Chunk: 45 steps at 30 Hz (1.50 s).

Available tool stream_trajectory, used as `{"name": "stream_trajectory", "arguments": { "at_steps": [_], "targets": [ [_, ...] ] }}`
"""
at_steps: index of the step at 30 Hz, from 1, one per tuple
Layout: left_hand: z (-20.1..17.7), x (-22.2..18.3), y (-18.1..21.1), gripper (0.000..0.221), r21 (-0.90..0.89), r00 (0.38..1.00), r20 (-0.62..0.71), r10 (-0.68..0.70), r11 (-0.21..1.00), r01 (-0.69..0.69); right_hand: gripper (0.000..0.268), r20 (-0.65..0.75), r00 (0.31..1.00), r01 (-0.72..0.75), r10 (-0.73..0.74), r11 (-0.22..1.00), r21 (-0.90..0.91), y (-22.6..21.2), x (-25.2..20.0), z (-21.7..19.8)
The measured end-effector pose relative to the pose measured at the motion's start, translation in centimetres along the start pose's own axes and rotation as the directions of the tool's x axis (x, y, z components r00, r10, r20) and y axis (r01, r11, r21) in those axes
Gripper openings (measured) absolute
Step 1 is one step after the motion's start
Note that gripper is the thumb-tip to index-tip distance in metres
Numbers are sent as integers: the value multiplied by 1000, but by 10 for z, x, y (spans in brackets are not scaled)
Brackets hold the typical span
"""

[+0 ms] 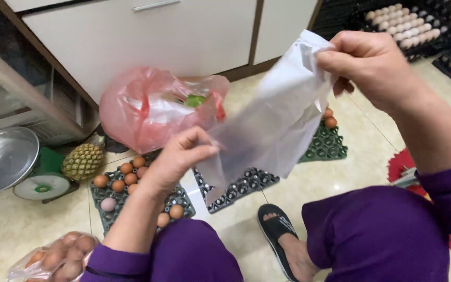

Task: The person is picking up eggs from plastic trays and placing them into small plastic bags.

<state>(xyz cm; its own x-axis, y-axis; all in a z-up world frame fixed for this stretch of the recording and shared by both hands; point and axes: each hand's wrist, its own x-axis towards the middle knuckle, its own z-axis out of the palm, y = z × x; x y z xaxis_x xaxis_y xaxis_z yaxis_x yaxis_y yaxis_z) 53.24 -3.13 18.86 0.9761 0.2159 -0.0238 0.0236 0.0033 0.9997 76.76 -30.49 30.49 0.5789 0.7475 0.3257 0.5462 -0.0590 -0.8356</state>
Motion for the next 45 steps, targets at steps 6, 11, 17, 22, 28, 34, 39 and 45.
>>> {"name": "stream_trajectory", "arguments": {
  "at_steps": [6,11,17,22,28,34,39,45],
  "targets": [
    [69,-1,66,14,667,989,107,103,730,-148,80,204,898,438,-390,739,-512,-21,-32,23],
    [109,21,71,30,948,991,130,28,288,-133,40,513,854,329,-89,855,-400,30,-50,66],
    [69,14,57,46,28,769,-505,392,898,-440,2,313,942,-181,118,967,178,36,-50,52],
    [80,27,14,107,-135,967,-17,-256,959,251,21,247,903,-399,353,900,173,41,-47,44],
    [115,44,6,48,-55,979,124,-162,984,169,68,145,789,-547,597,791,-275,67,-47,34],
    [125,80,-45,19,-291,995,84,-50,954,73,53,236,750,-644,618,763,47,57,-52,29],
    [126,91,-56,16,-337,995,-100,-13,941,-22,29,-95,994,5,-49,910,-414,92,-47,17],
    [135,92,-55,22,-368,990,-144,11,927,-64,22,61,969,237,-241,820,-520,89,-52,55]
  ]
}}
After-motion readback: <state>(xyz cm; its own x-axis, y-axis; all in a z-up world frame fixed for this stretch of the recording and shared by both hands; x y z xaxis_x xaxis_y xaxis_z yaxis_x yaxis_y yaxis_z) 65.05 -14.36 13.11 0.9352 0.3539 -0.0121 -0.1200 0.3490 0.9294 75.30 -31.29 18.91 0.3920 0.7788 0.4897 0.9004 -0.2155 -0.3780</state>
